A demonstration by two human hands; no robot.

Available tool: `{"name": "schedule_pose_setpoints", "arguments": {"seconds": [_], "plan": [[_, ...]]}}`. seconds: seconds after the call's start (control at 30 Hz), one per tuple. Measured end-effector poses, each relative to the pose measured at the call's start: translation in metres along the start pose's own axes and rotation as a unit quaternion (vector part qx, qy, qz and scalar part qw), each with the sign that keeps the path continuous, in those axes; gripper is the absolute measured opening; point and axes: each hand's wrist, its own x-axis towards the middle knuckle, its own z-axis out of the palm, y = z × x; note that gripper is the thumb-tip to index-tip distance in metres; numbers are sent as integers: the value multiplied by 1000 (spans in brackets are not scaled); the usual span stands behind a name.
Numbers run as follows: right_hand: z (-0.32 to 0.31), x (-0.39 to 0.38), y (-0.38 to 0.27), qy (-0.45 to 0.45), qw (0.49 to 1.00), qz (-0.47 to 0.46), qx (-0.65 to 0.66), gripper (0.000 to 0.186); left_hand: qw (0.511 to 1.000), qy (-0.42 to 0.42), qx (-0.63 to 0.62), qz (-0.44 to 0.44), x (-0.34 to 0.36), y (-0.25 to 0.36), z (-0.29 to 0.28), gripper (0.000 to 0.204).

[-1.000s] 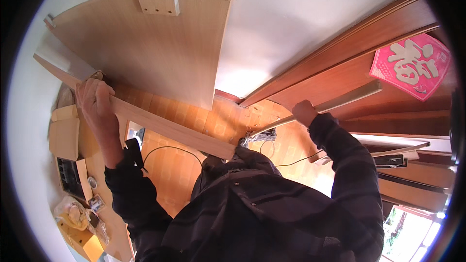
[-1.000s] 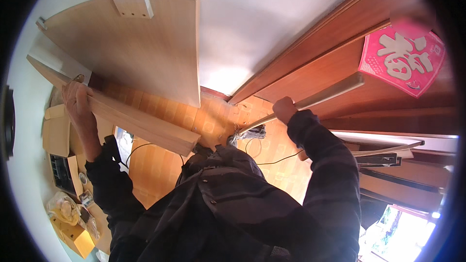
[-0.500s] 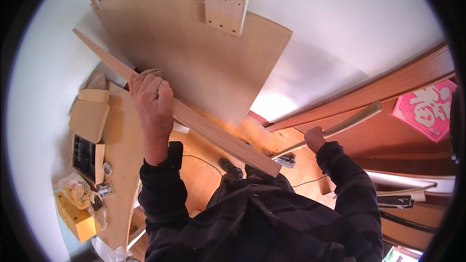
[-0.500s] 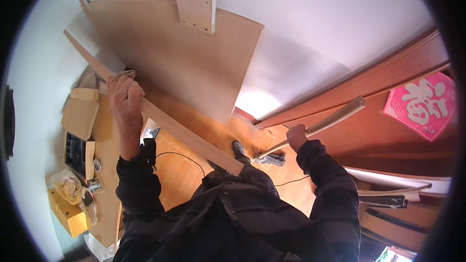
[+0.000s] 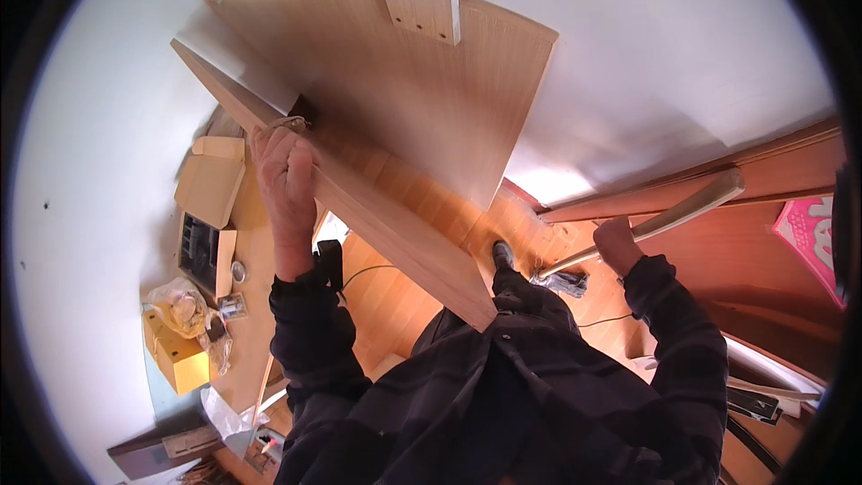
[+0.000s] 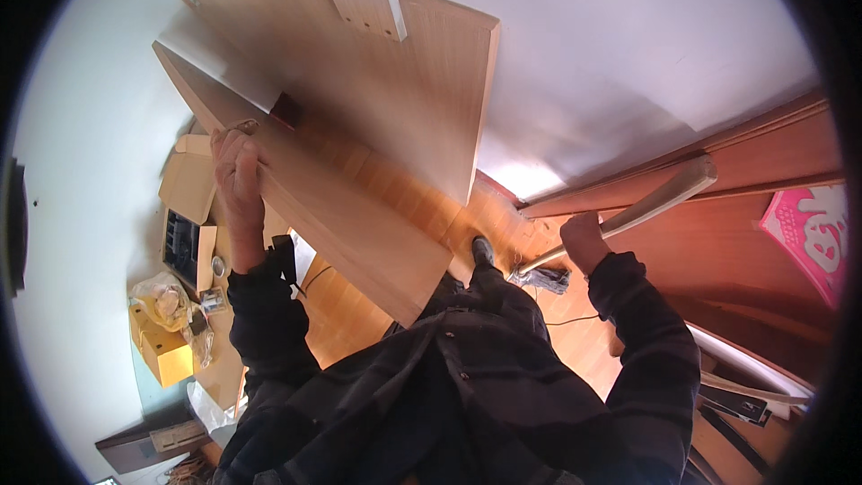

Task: The person sands a wooden board using a long-handled sanding tool. They hold the board with one hand and move the tool back and forth along the surface, then flip the board to sand the other side.

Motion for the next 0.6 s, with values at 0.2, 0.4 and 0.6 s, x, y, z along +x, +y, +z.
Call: {"name": "schedule_pose_setpoints", "arguments": {"seconds": [0.2,0.4,0.6], "plan": [[-16,9,9,112,983,-8,143,6,999,-28,-10,-41,-1,-1,-2,26],[-97,29,-28,147,855,-90,489,25,997,9,-27,-78,-1,1,5,27],[-225,37,-48,111,678,-264,677,88,999,-12,-9,-41,2,-1,4,29]]}}
